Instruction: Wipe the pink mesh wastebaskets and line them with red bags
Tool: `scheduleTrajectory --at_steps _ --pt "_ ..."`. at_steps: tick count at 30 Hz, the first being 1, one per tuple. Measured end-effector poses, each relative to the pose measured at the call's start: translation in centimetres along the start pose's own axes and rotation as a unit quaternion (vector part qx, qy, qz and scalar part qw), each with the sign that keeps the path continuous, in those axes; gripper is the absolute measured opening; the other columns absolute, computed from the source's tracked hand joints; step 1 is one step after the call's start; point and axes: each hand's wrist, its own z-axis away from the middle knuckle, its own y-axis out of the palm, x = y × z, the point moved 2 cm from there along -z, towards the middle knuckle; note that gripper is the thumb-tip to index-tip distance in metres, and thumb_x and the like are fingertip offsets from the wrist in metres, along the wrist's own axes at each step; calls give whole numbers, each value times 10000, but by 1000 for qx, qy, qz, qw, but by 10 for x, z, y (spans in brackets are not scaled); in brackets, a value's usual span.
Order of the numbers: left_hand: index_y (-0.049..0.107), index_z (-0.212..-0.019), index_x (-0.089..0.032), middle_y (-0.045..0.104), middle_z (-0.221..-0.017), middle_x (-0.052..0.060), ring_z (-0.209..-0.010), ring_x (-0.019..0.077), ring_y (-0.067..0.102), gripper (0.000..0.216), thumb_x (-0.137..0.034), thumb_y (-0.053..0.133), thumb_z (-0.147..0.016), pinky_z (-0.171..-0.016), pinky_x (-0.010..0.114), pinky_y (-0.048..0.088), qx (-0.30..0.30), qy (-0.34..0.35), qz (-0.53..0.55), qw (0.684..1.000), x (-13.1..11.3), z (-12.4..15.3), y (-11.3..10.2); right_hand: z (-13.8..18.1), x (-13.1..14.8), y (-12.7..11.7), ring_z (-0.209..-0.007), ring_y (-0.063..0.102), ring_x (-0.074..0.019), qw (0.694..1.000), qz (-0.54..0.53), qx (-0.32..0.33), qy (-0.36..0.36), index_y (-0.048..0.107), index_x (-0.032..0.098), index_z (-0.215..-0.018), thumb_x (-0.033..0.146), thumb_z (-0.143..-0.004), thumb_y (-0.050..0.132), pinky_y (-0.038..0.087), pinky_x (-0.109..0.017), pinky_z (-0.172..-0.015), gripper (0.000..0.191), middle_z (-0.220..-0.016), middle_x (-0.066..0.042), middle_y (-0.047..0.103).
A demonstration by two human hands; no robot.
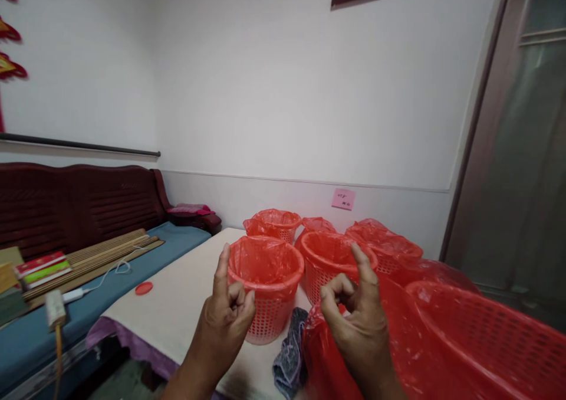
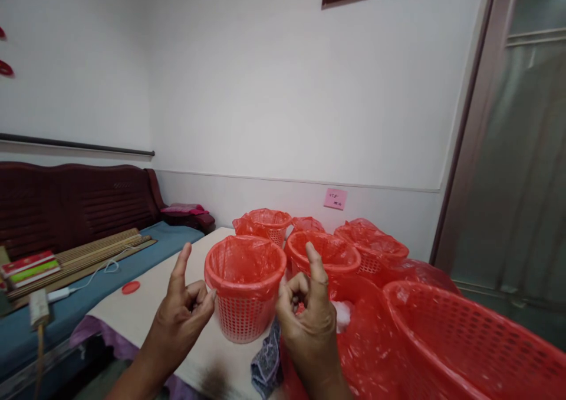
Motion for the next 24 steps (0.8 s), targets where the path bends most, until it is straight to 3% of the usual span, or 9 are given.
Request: scheduleTrajectory --at_steps 6,16,20,24 --pt "143 -1517 -219 351 -528 -114 -474 111 338 917 -277 653 -757 -531 183 326 14 -24 27 999 1 1 4 2 -1 -4 -496 442 -95 1000 25 8 7 186 266 -1496 219 -874 522 435 -226 -550 709 -595 96 430" --pt "112 -1520 -239 349 -535 -114 -471 96 343 831 -264 564 -823 -526 172 340 -20 18 -37 999 2 -2 2 2 -15 2 -498 438 -96 1000 6 16 12 185 273 -1500 208 -871 516 430 -217 -527 713 -605 91 415" --pt "39 -1521 -260 360 -543 -118 -478 99 368 886 -259 584 -822 -535 175 343 15 4 -37 999 12 -10 4 0 -23 10 -505 434 -95 1000 8 21 12 188 287 -1498 202 -868 518 444 -215 -548 717 -608 93 412" --pt "123 -1518 -242 349 -541 -116 -479 103 352 843 -282 592 -818 -544 186 333 -17 -12 -17 1000 20 -13 4 1 -31 16 -493 418 -93 1000 7 29 10 210 290 -1493 195 -863 517 430 -197 -526 707 -604 93 412"
